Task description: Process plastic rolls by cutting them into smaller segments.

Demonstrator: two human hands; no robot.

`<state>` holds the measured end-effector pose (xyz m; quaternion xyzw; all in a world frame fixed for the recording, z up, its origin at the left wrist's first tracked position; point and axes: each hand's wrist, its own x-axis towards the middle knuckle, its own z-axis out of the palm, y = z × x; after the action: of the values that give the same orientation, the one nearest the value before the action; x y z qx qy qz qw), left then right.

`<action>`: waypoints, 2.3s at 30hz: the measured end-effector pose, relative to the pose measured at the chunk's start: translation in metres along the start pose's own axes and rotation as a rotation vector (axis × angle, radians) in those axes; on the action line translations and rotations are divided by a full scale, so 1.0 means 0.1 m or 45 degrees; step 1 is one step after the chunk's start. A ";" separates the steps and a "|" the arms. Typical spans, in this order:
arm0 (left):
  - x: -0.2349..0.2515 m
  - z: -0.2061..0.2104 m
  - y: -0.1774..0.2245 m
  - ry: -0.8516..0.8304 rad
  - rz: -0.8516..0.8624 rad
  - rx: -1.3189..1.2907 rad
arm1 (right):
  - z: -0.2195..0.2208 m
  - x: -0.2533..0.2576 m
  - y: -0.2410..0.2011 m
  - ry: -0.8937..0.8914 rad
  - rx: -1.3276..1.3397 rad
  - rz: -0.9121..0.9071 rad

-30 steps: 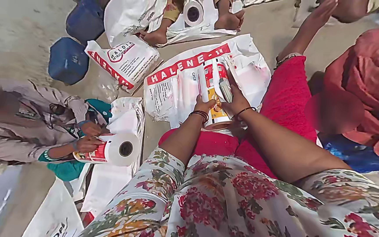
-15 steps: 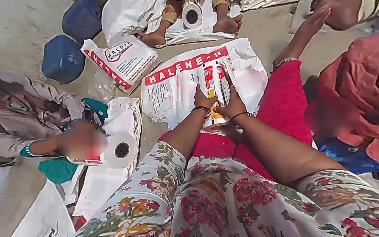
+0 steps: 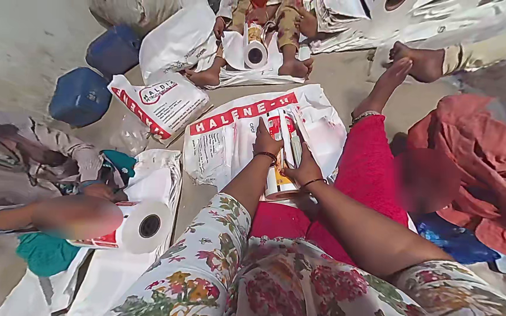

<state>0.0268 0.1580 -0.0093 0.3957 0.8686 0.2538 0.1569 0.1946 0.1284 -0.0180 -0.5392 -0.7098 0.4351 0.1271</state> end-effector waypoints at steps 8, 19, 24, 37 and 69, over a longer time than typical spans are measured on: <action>0.62 -0.13 -0.08 -0.315 0.704 0.399 | -0.09 0.03 -0.11 -0.053 -0.072 0.068; 1.02 -0.08 -0.01 -0.359 0.607 0.364 | -0.12 0.10 -0.17 -0.151 -0.135 0.148; 1.02 -0.06 -0.08 -0.255 0.608 0.270 | -0.10 0.10 -0.21 -0.156 -0.175 0.156; 1.13 -0.05 -0.03 -0.212 0.522 0.034 | -0.09 0.12 -0.19 -0.132 -0.212 0.144; 0.37 -0.42 0.32 -0.734 1.215 0.784 | -0.44 -0.95 -0.90 -0.332 -1.086 0.017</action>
<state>0.0031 0.1909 0.0410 0.8186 0.5526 -0.0821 0.1332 0.2012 0.0629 0.1031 -0.4885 -0.8324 0.1685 -0.2001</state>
